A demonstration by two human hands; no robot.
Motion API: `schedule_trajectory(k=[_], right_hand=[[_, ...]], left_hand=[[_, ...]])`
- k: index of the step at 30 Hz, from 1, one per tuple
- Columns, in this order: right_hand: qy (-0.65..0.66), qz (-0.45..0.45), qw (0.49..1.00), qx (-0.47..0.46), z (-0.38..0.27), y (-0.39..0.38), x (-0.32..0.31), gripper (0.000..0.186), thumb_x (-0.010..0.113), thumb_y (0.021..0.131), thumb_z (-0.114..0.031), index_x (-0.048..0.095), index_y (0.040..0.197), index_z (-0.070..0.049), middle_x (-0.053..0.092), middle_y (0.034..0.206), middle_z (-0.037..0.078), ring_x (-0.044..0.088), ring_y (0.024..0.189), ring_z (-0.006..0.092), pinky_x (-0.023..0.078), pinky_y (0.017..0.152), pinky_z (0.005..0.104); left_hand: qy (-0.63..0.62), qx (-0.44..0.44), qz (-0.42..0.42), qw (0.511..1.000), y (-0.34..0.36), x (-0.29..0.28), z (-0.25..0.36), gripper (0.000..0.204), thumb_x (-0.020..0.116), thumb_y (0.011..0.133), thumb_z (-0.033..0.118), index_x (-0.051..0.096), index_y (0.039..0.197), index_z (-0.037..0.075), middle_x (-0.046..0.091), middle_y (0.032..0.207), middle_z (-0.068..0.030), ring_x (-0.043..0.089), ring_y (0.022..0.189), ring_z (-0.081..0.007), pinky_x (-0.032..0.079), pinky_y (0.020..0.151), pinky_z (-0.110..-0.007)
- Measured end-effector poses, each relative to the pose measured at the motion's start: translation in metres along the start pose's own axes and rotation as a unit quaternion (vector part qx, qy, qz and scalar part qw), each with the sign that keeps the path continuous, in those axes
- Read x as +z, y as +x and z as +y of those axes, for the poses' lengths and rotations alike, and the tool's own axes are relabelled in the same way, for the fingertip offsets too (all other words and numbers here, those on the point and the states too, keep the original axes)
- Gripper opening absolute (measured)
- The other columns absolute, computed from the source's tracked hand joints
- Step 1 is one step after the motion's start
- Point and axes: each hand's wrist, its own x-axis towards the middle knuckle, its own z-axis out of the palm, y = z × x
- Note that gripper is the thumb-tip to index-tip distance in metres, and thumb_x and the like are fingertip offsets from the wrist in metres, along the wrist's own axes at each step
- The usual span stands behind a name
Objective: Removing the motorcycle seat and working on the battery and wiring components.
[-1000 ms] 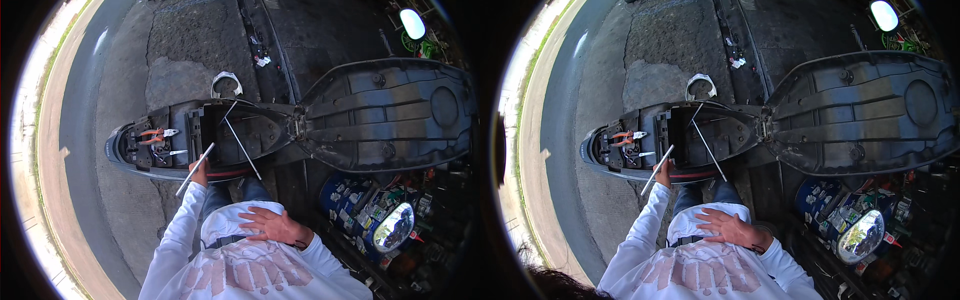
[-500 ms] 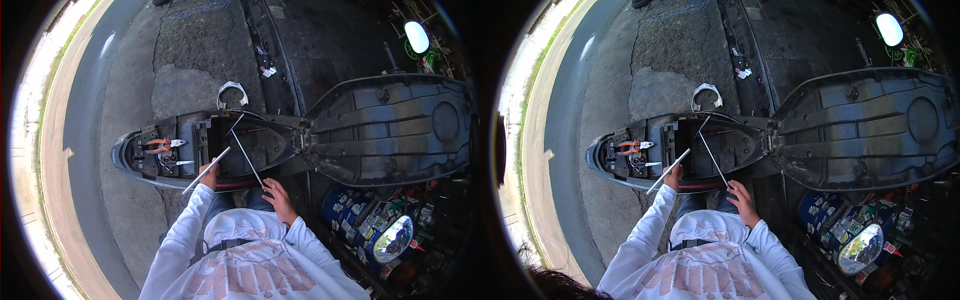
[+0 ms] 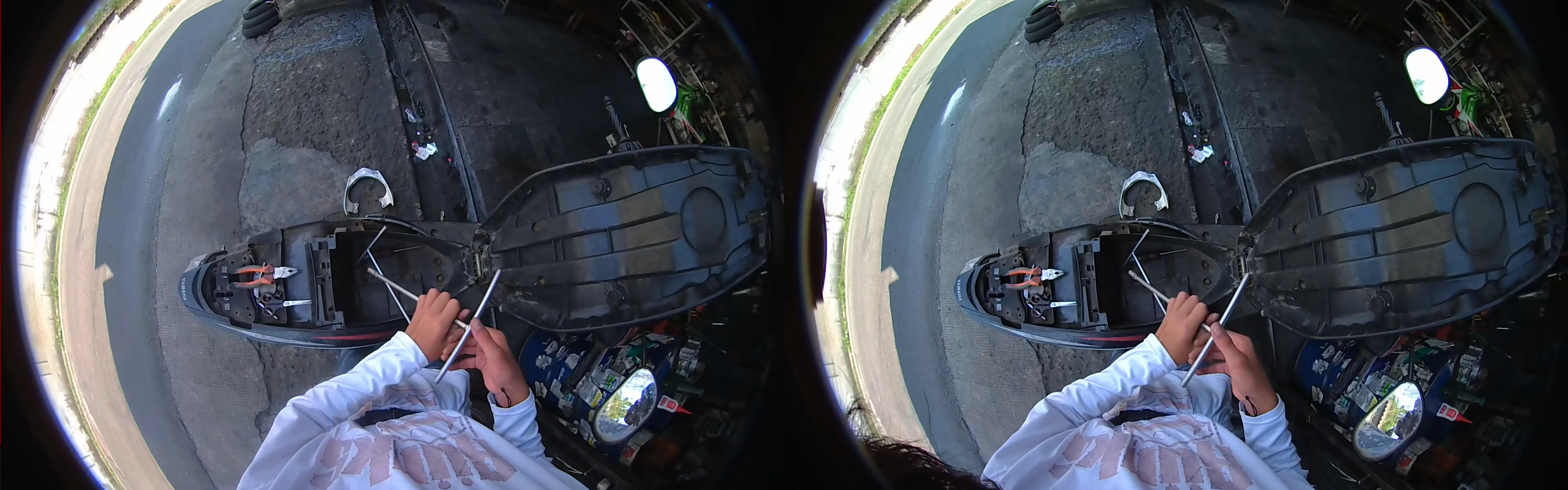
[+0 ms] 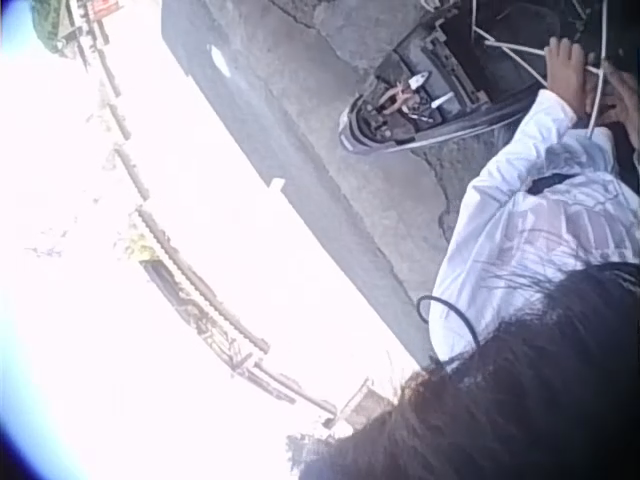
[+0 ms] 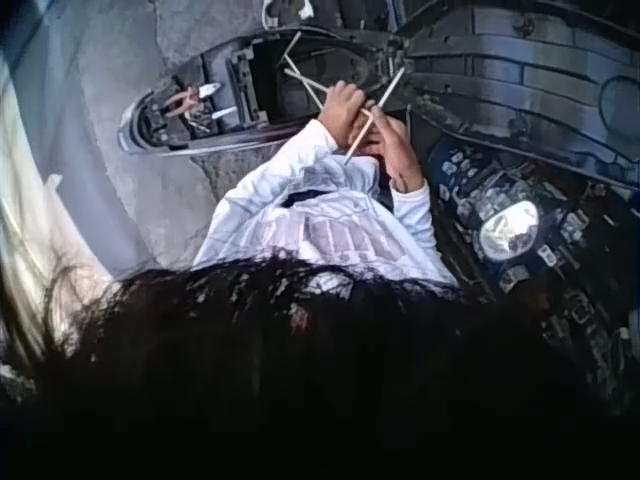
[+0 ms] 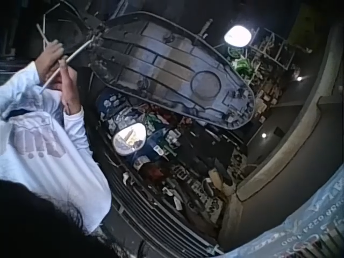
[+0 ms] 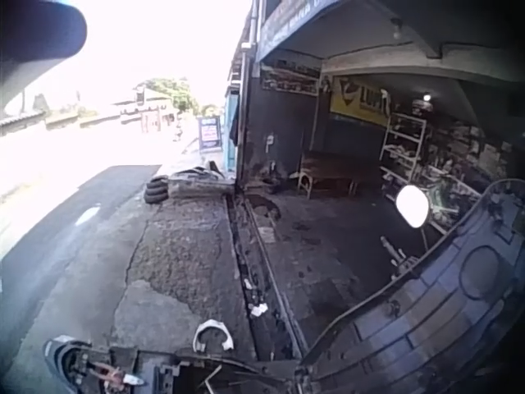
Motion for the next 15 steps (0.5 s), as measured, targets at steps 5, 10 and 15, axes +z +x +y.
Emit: schedule_trajectory(k=[5,10,15], right_hand=[[0.043,0.244,0.968,-0.039,0.042,0.037,-0.055,0.038,0.05,0.088,-0.038,0.051,0.07,-0.004,0.051,0.056,0.003,0.048,0.042,0.0108,0.039,0.039,0.0231],[-0.13,0.417,0.885,-0.158,0.053,0.078,-0.062,0.038,0.051,0.088,-0.027,0.041,0.056,-0.008,0.041,0.046,-0.003,0.035,0.037,0.0033,0.022,0.033,0.0215],[-0.402,0.404,0.782,-0.251,0.036,0.104,-0.07,0.035,0.049,0.087,-0.019,0.057,0.066,0.008,0.055,0.053,0.019,0.055,0.047,0.0232,0.038,0.047,0.0368]], left_hand=[[0.102,0.012,-0.07,0.992,0.001,0.071,-0.015,0.026,0.057,0.069,0.021,0.049,0.091,0.011,0.043,0.089,-0.0108,0.042,0.09,-0.0293,0.03,0.081,-0.043],[0.075,-0.303,0.109,0.944,-0.006,0.116,-0.035,0.033,0.049,0.082,0.024,0.047,0.111,0.008,0.049,0.098,-0.0116,0.047,0.093,-0.0289,0.036,0.078,-0.041],[-0.67,-0.527,0.044,0.52,0.015,0.131,-0.064,0.039,0.039,0.092,0.04,0.048,0.106,0.005,0.058,0.085,-0.0072,0.058,0.077,-0.017,0.044,0.068,-0.029]])
